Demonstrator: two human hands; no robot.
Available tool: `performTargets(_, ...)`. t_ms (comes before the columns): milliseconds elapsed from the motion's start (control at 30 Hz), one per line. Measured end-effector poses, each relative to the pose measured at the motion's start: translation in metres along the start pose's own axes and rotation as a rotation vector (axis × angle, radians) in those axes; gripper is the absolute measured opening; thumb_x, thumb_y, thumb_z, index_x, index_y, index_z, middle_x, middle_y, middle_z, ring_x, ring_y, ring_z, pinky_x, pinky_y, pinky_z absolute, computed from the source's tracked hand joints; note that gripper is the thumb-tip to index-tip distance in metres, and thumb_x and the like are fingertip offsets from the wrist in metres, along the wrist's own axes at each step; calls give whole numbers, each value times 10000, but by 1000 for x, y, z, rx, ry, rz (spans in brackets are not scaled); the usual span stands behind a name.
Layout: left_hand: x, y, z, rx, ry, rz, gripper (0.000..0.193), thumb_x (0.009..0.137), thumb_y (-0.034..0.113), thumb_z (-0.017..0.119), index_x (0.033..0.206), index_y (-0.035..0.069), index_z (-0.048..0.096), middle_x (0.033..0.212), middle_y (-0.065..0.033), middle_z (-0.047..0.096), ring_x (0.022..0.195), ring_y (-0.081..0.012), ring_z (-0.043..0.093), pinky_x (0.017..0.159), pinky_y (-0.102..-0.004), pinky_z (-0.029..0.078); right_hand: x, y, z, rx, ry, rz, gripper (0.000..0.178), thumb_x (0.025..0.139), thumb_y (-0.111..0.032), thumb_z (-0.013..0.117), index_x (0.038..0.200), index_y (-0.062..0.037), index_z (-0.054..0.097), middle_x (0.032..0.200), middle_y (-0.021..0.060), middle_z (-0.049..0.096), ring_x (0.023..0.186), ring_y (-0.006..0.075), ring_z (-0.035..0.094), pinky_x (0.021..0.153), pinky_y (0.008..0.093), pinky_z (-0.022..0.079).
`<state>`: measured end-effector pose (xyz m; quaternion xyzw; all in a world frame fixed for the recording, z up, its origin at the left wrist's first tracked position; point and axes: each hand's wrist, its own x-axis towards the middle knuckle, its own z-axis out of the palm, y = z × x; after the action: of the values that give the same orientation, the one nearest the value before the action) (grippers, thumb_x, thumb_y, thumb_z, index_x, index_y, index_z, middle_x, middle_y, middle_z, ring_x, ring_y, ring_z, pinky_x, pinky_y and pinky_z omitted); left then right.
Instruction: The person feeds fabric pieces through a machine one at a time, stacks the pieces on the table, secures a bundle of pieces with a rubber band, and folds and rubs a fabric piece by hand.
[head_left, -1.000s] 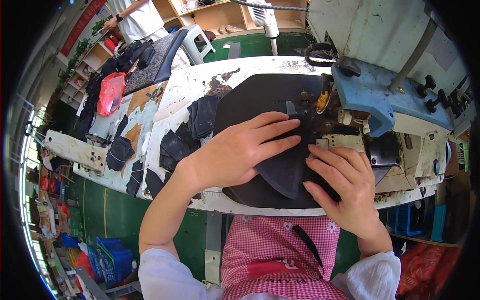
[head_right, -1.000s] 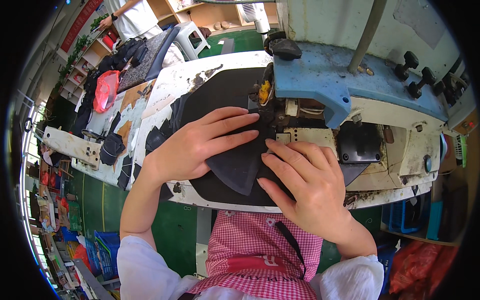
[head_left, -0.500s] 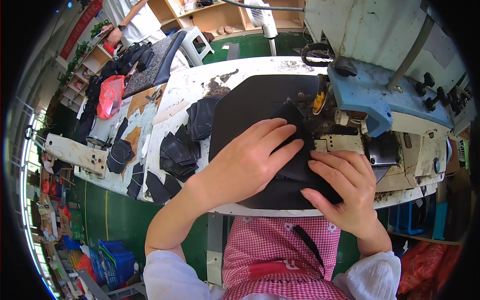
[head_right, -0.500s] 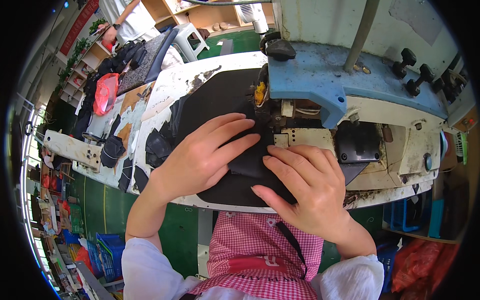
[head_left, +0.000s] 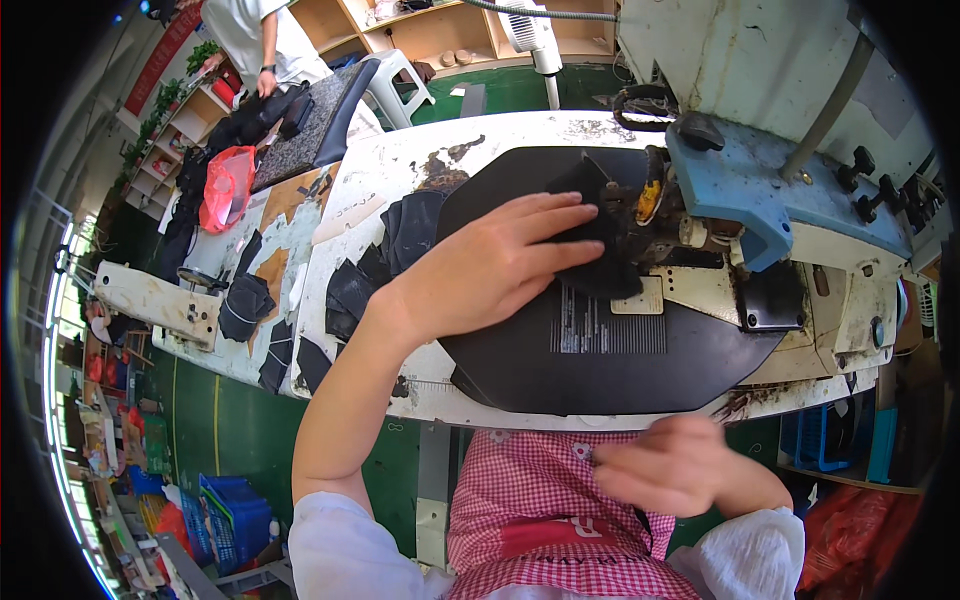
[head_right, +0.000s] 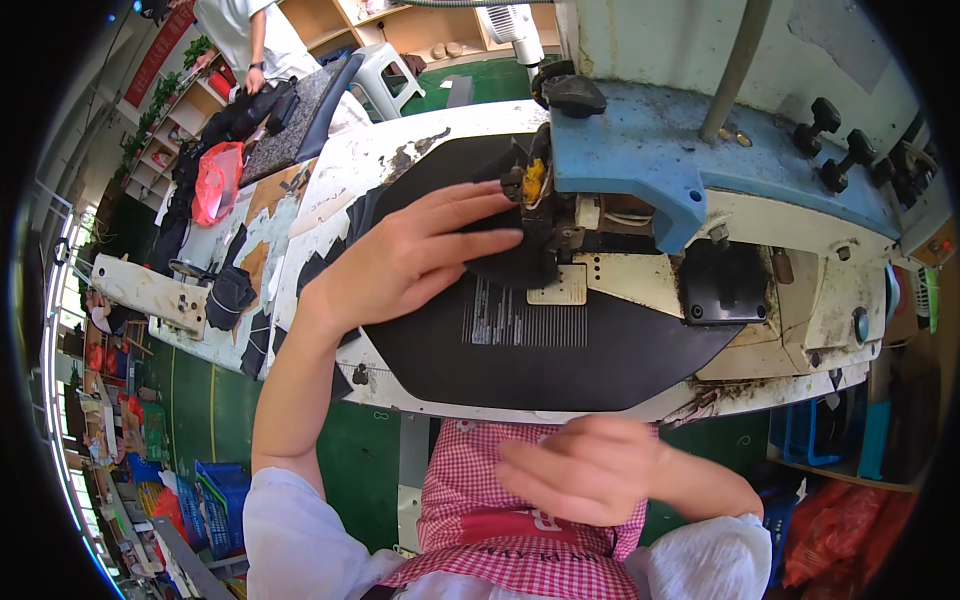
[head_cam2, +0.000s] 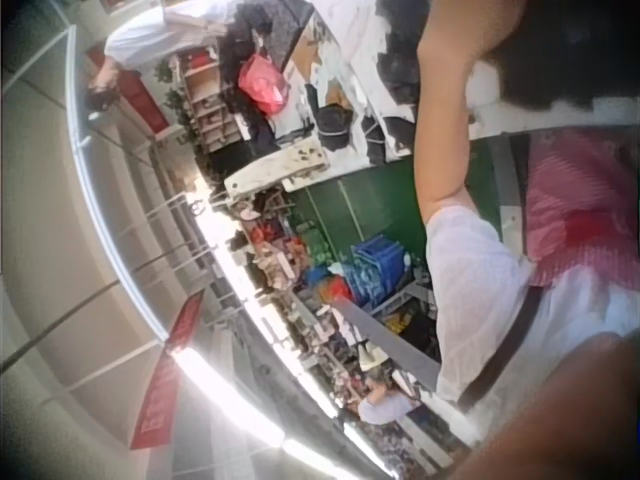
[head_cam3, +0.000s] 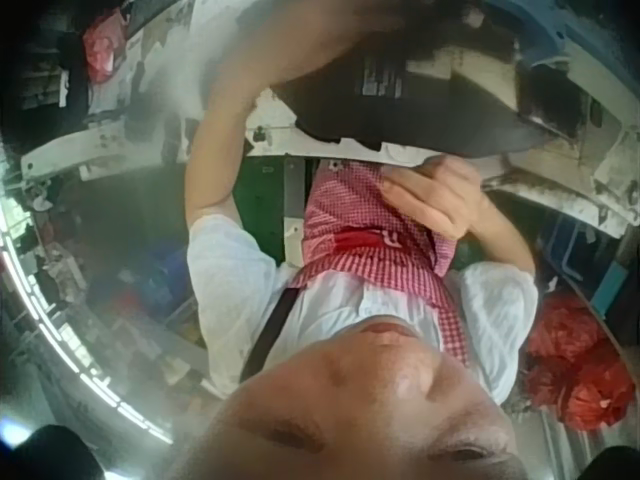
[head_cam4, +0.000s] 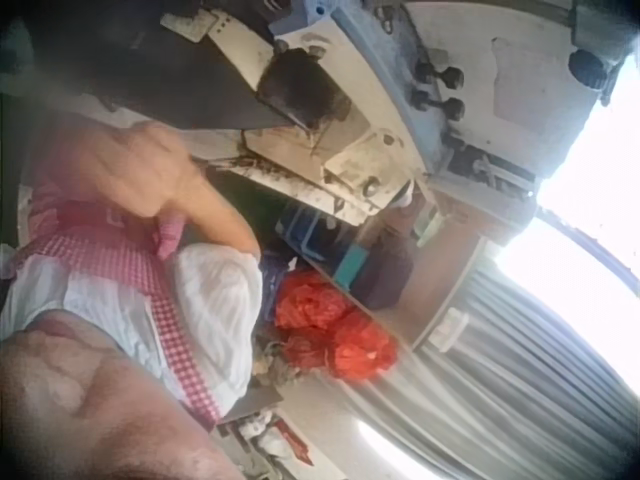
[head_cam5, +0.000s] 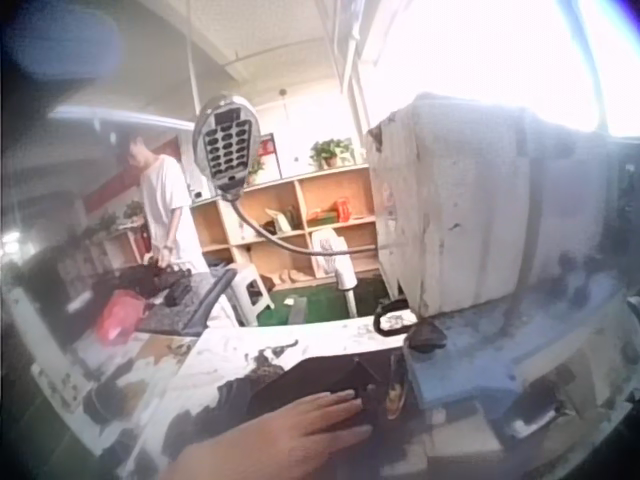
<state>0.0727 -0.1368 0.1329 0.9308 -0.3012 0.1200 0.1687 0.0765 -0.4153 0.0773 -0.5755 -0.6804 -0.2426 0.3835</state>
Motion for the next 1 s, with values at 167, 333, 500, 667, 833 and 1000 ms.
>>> performTargets(167, 3, -20, 6, 21, 97, 21, 517, 818, -42, 582, 1311, 111, 615, 1408, -172, 524, 1318, -360, 488, 1091, -425, 425, -39, -7, 72, 137, -478, 343, 249, 826, -139, 691, 1060, -56, 679, 987, 113, 694, 757, 269, 675, 657, 388, 537)
performTargets(333, 0, -38, 0, 100, 144, -74, 460, 849, -45, 562, 1278, 105, 635, 1364, -138, 578, 1258, -320, 553, 1056, -387, 451, -74, 9, 109, -65, -470, 380, 283, 874, -163, 635, 1122, -25, 642, 1068, 170, 643, 983, 333, 636, 874, 436, 505)
performTargets(500, -108, -36, -28, 180, 661, -391, 446, 830, -93, 515, 1226, 43, 667, 1313, -145, 626, 1283, -293, 554, 1097, -371, 396, -64, 17, 103, -217, -735, 351, 325, 868, -128, 631, 1167, 0, 623, 1119, 193, 626, 1035, 369, 606, 920, 459, 470)
performTargets(667, -286, 12, 19, 186, 484, -884, 511, 800, -106, 464, 1258, 33, 645, 1405, -153, 549, 1369, -318, 461, 1156, -425, 313, -47, 13, 112, -47, -552, 654, 389, 846, -141, 669, 1202, 8, 614, 1169, 202, 622, 1066, 373, 602, 948, 470, 461)
performTargets(833, -306, 54, 73, 344, 491, -894, 475, 788, 25, 574, 1261, 27, 620, 1410, -183, 519, 1331, -387, 452, 1126, -492, 313, -33, -4, 160, -66, -407, 469, 529, 845, -225, 706, 1300, -6, 546, 1263, 219, 576, 1173, 381, 554, 970, 445, 463)
performTargets(1000, -217, 54, 93, 83, 234, -530, 727, 738, 109, 749, 1410, 47, 480, 1454, -169, 469, 1352, -351, 438, 1131, -503, 319, 3, 14, 176, -277, -619, 209, 555, 845, -184, 712, 1339, -22, 519, 1281, 209, 571, 1209, 371, 539, 980, 425, 471)
